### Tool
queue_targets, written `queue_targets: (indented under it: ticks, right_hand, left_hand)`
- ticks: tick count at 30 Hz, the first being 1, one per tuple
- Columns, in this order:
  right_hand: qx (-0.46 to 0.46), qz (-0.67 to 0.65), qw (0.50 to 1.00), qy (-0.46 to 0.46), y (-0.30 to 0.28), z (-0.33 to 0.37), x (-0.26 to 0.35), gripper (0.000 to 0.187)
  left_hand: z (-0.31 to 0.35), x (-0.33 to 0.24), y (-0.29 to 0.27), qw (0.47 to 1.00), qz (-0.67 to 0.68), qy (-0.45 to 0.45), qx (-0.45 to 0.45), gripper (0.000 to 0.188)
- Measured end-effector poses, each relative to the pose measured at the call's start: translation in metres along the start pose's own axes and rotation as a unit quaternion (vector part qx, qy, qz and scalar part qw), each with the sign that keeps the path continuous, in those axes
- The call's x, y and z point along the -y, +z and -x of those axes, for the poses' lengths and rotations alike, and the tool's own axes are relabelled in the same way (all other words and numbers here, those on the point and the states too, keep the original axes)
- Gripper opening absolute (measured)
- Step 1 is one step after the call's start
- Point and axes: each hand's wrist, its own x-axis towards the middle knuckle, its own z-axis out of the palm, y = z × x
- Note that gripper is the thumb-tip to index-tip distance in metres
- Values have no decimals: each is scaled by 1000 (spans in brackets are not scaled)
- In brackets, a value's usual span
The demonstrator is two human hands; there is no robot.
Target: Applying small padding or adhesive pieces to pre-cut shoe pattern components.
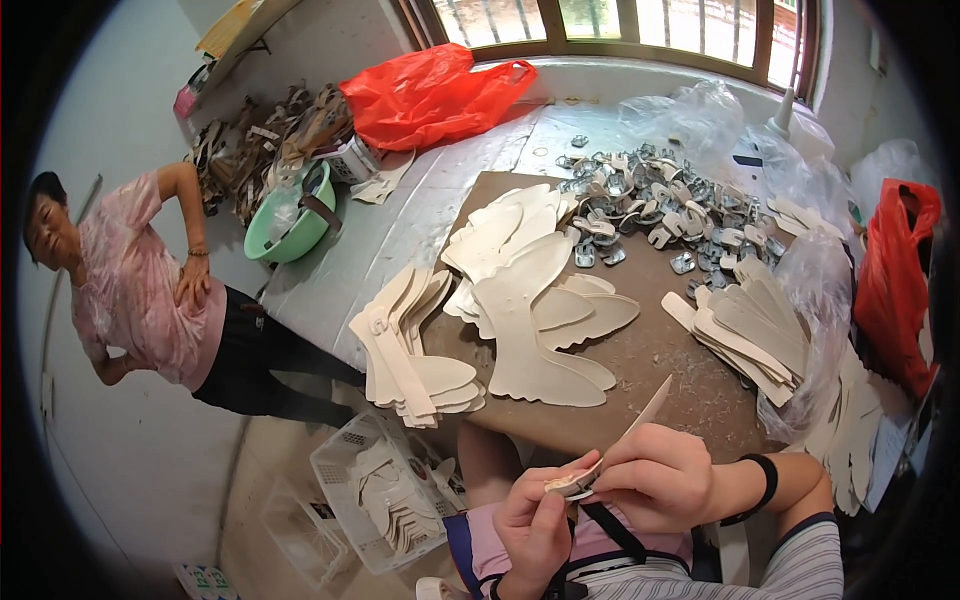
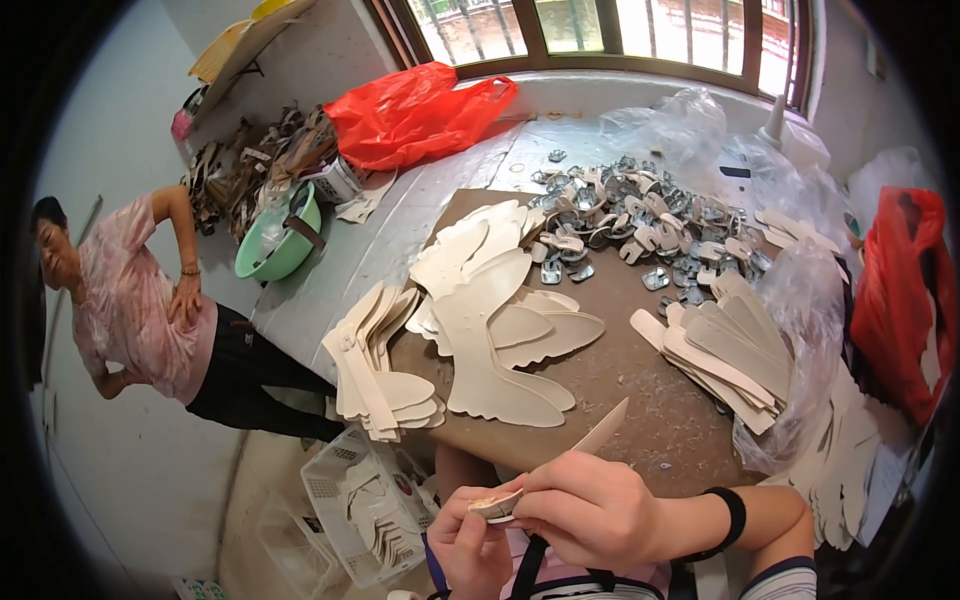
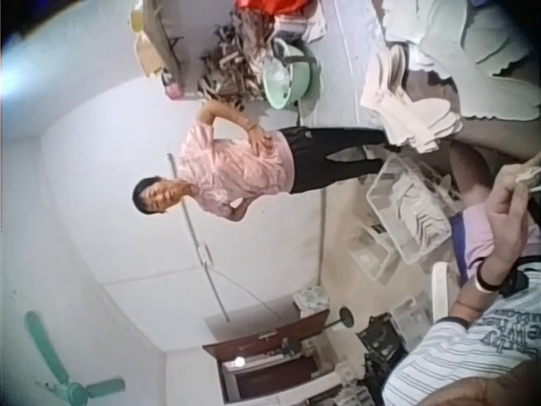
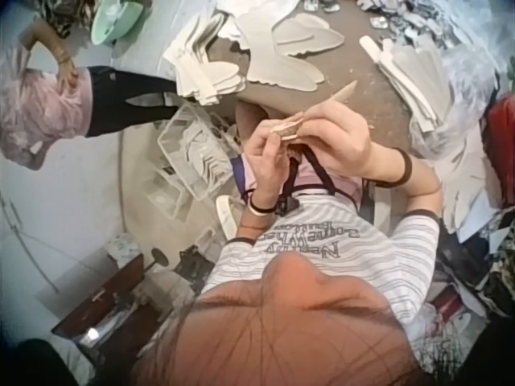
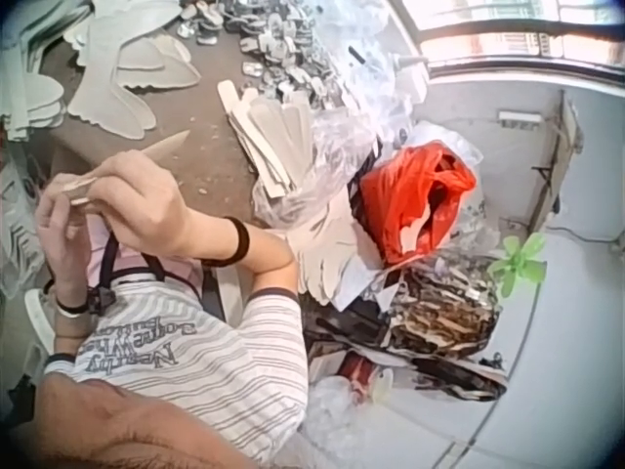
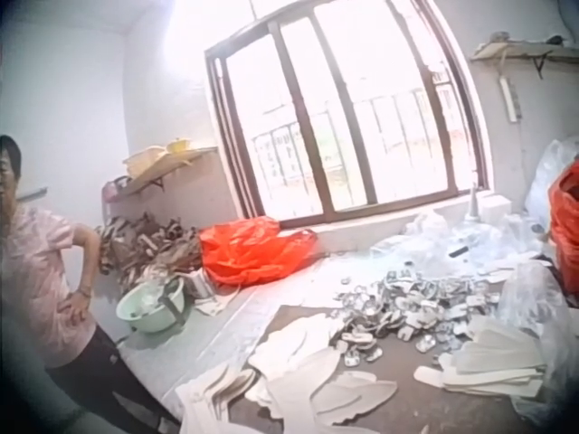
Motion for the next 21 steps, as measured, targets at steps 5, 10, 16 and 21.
queue_targets:
  ticks: [5, 10, 16, 21]
  right_hand:
    - [18, -26, 998, 61, -7, -4, 1, 19]
    - [47, -33, 996, 64, -8, -3, 2, 19]
    - [45, -13, 997, 55, -8, -3, 1, 17]
    - [25, -6, 999, 32, -6, -2, -1, 17]
  left_hand:
    - [-1, -6, 1, 996, -70, 45, 40, 16]
    - [0, -1, 5, 991, -85, 100, 28, 22]
    - [1, 0, 6, 986, -133, 97, 14, 19]
    - [1, 3, 12, 981, -146, 130, -5, 19]
